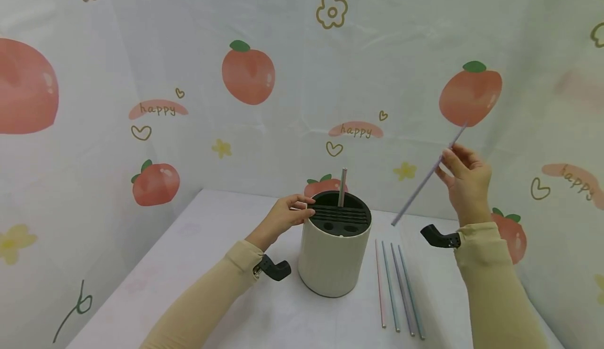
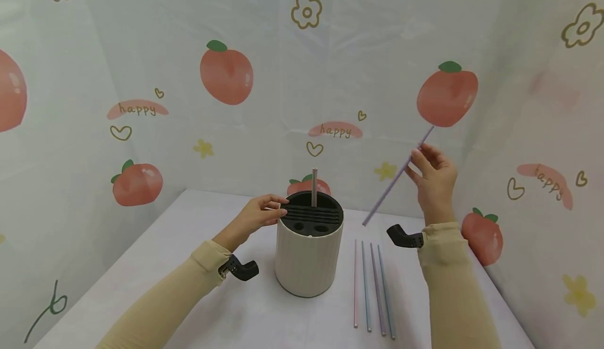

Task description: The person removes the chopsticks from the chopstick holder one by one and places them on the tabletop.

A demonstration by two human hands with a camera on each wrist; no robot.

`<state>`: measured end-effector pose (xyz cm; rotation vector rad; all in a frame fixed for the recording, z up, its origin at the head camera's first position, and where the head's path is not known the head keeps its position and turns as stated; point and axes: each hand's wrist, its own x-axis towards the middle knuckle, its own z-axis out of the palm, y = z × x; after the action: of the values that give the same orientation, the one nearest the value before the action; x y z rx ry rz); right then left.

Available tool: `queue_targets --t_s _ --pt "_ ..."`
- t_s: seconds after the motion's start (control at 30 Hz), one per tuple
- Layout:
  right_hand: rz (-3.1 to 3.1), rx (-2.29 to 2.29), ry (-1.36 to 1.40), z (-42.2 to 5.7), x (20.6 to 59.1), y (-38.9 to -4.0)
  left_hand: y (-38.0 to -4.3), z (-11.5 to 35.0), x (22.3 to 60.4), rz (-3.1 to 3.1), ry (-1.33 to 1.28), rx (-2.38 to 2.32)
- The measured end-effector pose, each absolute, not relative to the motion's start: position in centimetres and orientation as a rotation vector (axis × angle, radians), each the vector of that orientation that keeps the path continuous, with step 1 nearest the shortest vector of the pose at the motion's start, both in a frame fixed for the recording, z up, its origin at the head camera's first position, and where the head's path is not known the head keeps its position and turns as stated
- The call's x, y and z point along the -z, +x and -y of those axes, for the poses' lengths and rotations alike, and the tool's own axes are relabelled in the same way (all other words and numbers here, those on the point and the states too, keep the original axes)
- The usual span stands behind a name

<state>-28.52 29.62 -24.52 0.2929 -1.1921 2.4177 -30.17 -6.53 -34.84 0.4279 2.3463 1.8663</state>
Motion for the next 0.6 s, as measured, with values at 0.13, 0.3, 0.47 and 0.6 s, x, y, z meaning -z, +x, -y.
queue_targets --t_s 0.13,0.3,0.47,0.6 --pt "1.519 -2.426 0.214 -33.0 28.6 -28.6 -30.2 6.5 34.8 -2.346 0.422 -1.869" --pt "2.09 -2.227 0.041 -36.0 35.0 -28.7 -30.1 6.6 34.8 -2.346 0.42 -1.877" --pt "2.475 -2.042 -0.148 -36.8 40.4 -28.3 -30.2 6.6 34.9 -2.342 0.428 -1.881" --pt "2.617 -1.959 -0.275 -36.7 43.0 -27.8 -30.2 6.5 34.9 -2.344 0.434 -1.87"
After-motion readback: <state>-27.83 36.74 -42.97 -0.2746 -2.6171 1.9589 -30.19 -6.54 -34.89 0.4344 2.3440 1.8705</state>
